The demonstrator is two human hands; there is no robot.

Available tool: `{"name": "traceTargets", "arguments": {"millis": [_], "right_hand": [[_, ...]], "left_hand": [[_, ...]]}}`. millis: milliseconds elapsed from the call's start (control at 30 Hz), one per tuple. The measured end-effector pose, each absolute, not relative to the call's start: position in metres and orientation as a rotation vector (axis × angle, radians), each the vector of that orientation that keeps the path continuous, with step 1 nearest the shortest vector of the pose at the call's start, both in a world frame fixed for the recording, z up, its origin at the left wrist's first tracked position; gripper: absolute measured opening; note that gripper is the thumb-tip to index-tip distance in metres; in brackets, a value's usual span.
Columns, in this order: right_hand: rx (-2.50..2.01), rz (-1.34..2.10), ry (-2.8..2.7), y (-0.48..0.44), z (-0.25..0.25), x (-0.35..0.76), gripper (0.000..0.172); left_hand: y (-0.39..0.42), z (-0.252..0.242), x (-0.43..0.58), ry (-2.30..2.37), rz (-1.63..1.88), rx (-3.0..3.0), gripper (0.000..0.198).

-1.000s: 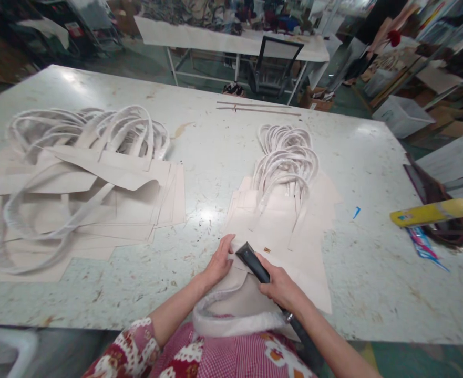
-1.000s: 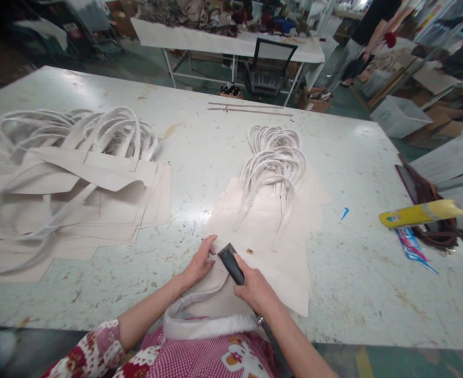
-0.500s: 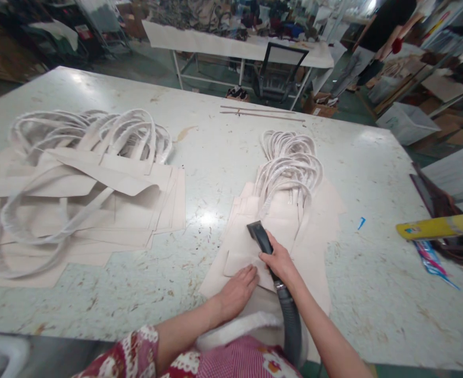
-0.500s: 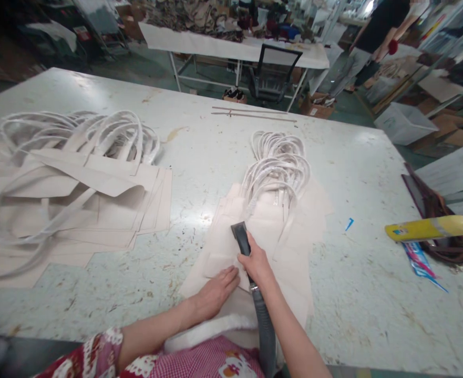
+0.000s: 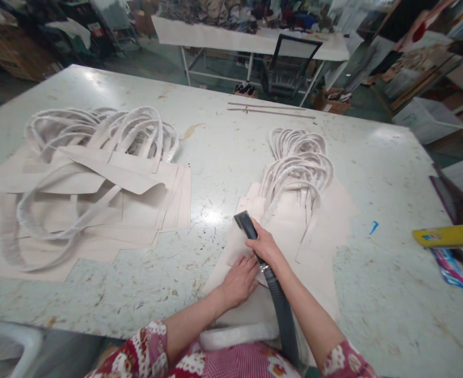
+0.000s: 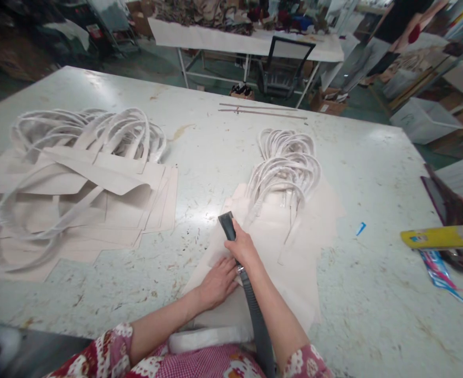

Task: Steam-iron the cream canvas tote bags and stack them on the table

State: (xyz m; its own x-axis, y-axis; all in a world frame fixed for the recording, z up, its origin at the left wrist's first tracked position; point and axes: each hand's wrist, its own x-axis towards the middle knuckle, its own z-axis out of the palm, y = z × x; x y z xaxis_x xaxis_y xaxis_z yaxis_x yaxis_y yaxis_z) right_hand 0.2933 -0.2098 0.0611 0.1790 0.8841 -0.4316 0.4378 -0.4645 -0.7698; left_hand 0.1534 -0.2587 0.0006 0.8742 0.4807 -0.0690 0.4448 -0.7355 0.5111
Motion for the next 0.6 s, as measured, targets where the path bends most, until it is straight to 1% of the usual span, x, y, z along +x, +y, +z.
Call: {"name": "traceTargets", "arguments": {"millis": [100,167,233,300,400,433,500,600], "right_hand": [[-1.976,1.219,-1.118,-0.26,0.073,0.306,0.073],[-2.005,1.188,-0.916,-0.306,0.077,0.318,0.071],[-2.072,1.153,-0.64,-0.35,0.075,0.332,0.073],[-2.086,1.145,-0.415,-0.378,0.069,0.348,0.075],[-1.991,1.172,-0.302,-0.387,0.057,0.368,0.076],[-1.965,1.169,-0.29,-0.384,0.054,0.372,0.076],[-1.942,1.142,-0.27,-0.376,0.051,0.376,0.076],[-1.913,1.122,-0.249,-0.375,0.05,0.38,0.073]], "left_hand": [[-0.242,-0.001,0.163,0.805,0.061,2.517,0.026],[-0.231,-0.002,0.173,0.865,0.028,2.512,0.017],[-0.22,-0.003,0.187,0.956,0.043,2.473,0.013],[-0.209,-0.006,0.203,1.088,0.146,2.388,0.022],[-0.193,-0.014,0.227,1.233,0.374,2.286,0.052],[-0.188,-0.017,0.235,1.252,0.423,2.282,0.058],[-0.18,-0.021,0.246,1.287,0.452,2.307,0.059],[-0.169,-0.023,0.256,1.379,0.392,2.353,0.047]]}}
